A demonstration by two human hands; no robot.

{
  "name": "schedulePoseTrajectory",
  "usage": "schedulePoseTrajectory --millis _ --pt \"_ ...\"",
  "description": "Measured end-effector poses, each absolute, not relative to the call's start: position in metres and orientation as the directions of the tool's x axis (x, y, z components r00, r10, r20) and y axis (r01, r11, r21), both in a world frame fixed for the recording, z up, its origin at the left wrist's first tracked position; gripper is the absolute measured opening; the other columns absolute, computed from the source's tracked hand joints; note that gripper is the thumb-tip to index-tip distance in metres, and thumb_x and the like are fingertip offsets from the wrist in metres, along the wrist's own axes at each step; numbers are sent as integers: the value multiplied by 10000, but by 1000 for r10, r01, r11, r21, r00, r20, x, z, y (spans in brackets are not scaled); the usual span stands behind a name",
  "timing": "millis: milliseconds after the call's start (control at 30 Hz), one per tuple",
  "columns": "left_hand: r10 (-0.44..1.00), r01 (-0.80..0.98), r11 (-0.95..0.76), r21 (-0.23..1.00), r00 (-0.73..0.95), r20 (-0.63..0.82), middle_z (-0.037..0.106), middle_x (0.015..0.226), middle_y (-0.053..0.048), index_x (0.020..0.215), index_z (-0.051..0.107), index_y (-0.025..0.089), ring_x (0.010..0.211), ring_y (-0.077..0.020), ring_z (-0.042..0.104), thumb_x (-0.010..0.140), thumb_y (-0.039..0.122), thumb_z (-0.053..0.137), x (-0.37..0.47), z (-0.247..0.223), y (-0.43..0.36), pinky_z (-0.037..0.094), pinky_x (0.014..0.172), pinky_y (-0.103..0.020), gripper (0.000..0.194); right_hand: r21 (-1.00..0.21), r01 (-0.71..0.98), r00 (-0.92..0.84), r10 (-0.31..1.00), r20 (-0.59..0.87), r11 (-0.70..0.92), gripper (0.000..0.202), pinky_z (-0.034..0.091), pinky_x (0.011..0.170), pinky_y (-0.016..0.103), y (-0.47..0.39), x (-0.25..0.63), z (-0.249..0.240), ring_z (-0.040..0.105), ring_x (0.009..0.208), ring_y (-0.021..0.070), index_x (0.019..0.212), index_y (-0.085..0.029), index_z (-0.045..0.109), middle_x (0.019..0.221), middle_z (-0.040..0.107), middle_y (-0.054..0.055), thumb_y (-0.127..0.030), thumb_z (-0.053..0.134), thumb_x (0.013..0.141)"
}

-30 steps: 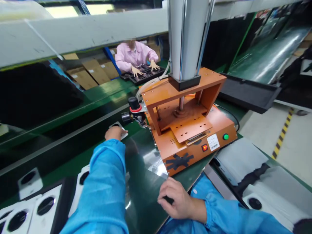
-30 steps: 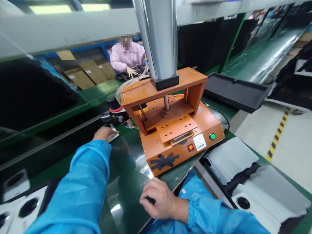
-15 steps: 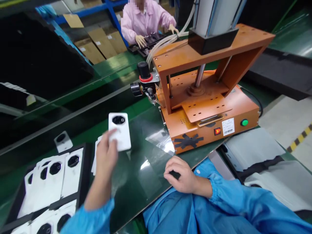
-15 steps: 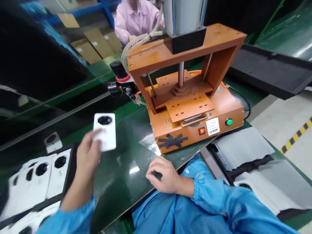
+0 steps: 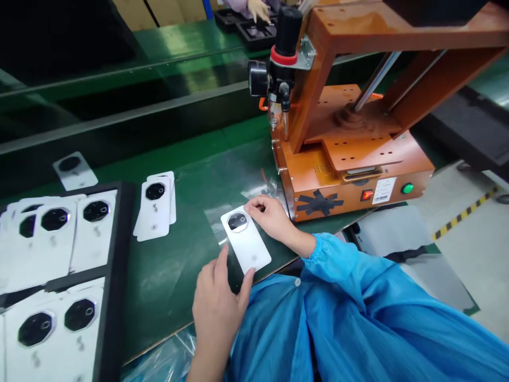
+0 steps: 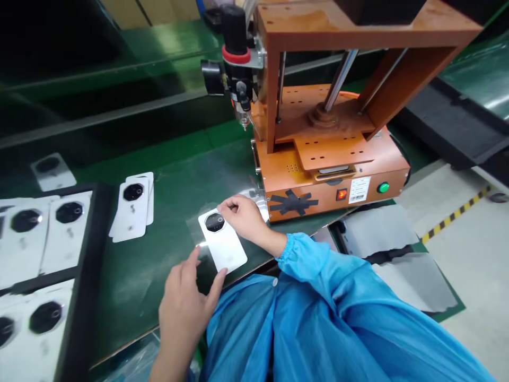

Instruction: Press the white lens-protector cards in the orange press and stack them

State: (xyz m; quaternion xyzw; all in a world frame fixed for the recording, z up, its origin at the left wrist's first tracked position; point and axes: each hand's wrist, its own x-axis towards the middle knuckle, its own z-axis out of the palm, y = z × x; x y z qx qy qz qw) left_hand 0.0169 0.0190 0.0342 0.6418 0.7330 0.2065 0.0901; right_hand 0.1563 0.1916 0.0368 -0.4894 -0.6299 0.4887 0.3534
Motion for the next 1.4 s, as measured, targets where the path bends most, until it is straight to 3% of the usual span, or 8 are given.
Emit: schedulePoseTrajectory --millis 67,133,300,800,1400 --pt "968 937 -50 345 -39 248 653 1305 -171 1351 602 216 1186 -360 588 895 479 665 10 31 20 444 959 -494 530 -935 330 -279 960 32 127 112 472 796 292 191 157 40 611 820 141 789 -177 711 877 663 10 -193 662 888" --pt "962 936 -143 321 56 267 634 1408 -124 1315 624 267 1273 -368 545 900 439 672 8 25 23 376 1005 -526 452 -899 389 -288 954 89 201 113 463 900 320 189 156 43 619 937 162 770 -189 705 937 662 15 -171 673 877" --pt "960 933 -132 334 36 279 660 1403 -74 1316 633 283 1236 -343 572 899 465 697 17 11 28 347 979 -512 460 -790 567 -303 951 61 232 97 379 969 391 184 146 44 578 1080 206 778 -213 716 1047 678 10 -203 713 875" --pt "958 937 -120 329 22 287 673 1385 -61 1312 653 285 1169 -325 582 885 496 714 19 11 29 355 957 -494 480 -674 652 -351 926 139 348 145 319 887 385 177 139 29 557 1015 211 778 -209 696 1022 677 18 -236 662 916" --pt "963 933 -111 342 16 268 677 1374 -63 1322 650 299 1158 -329 573 877 495 722 18 11 28 356 964 -497 492 -646 667 -346 922 171 370 108 331 883 388 176 140 25 547 1001 209 799 -213 698 1017 673 18 -237 668 900"
